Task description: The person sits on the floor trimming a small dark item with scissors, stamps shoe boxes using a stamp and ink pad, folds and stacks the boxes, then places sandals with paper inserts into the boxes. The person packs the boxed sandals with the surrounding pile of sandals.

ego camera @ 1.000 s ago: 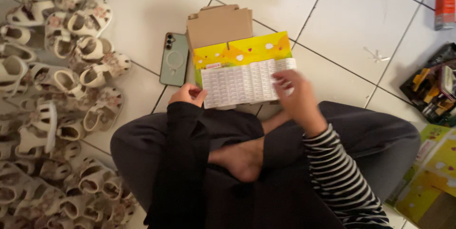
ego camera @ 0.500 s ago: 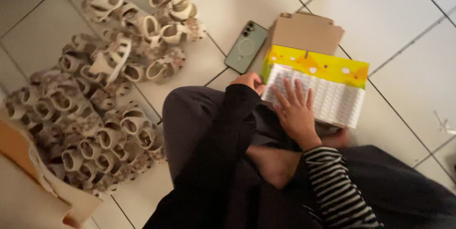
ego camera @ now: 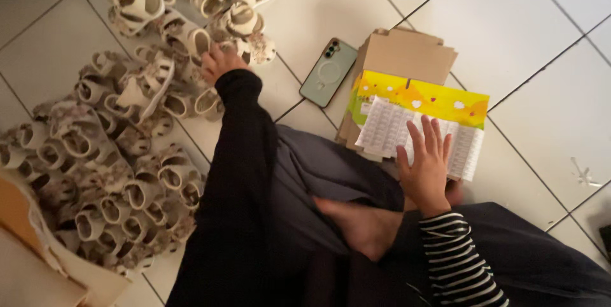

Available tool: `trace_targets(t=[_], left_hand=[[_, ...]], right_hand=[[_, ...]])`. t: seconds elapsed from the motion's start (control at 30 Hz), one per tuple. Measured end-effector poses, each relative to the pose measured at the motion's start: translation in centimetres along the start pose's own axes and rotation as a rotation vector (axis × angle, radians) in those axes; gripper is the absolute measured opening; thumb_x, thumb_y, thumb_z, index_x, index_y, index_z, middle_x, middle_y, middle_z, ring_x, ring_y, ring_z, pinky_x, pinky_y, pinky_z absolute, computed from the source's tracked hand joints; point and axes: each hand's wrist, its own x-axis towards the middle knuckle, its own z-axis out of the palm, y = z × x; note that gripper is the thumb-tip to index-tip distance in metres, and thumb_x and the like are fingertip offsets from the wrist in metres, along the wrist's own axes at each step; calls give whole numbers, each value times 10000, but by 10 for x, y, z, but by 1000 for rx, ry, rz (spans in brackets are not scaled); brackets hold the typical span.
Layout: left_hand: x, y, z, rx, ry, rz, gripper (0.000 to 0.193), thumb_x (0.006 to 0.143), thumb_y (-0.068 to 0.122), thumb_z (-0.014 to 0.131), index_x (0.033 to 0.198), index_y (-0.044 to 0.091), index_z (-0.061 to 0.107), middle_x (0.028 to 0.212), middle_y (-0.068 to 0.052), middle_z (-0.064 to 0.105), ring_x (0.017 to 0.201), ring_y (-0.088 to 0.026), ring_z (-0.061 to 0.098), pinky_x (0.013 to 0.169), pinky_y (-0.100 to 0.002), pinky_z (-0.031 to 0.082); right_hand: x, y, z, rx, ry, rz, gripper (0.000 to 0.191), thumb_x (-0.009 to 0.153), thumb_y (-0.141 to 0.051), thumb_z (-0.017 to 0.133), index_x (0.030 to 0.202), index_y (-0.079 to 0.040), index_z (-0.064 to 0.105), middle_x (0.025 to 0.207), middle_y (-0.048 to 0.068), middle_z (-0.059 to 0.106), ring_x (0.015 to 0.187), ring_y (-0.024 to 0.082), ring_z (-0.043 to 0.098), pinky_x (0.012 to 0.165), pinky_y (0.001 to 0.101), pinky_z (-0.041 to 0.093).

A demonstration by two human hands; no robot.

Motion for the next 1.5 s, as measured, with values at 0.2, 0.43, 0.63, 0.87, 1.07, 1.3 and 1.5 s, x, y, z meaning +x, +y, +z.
trace_targets(t=[0.2,0.43,0.63,0.87,1.07,1.3,1.5], left_hand=[[-5,13,0,21,-70,173,151,891,320,711,941,197,783,1434,-78,535,1418,-361,403,1150,-603,345],[-44,47,16,-1275,-384,49,370,999,405,675,1068,46,616,959,-41,658,890,-213,642,847,-364,537],[-121,89,-6,-2304,-1085,251,505,1074,263,536,1528,59,453,1523,-151,522,1345,-257,573,1141,-413,476],[-157,96,-40,-2376,-1344,-37,681,1082,347,583,1611,-4,337,1553,-212,483,1329,-316,576,1082,-467,518],[-164,81,-30,-2544,-1196,-72,652,1074,361,583,1589,26,367,1542,-180,511,1368,-326,553,1144,-494,473],[-169,54,-12,-2784,-1015,-186,618,1065,379,584,1564,62,403,1529,-143,544,1414,-339,527,1215,-525,420],[-152,62,-38,-2713,-1071,-210,651,1010,249,624,1571,51,361,1534,-180,498,1452,-356,484,1259,-565,398]], right_hand=[[7,-5,-4,71,64,8,609,944,-188,658,1514,-74,479,1571,212,442,1504,416,346,1248,591,212],[10,-6,-10,184,107,13,598,935,-139,662,1497,-47,478,1545,229,459,1476,434,377,1245,553,272],[10,-4,-9,256,133,44,596,923,-78,669,1485,-28,478,1539,242,465,1462,451,396,1213,526,341],[5,3,-9,243,130,75,604,926,-74,682,1493,-34,477,1539,243,466,1459,447,402,1205,529,343],[4,6,-8,230,172,84,577,904,-57,688,1453,-23,514,1458,235,530,1354,439,480,1145,515,398],[-5,-1,10,290,39,235,214,931,-66,703,1142,-57,737,1126,156,665,1125,356,620,992,440,519],[2,-42,42,344,51,131,286,903,-172,767,1164,-69,712,1294,152,651,1251,363,579,1077,447,485]])
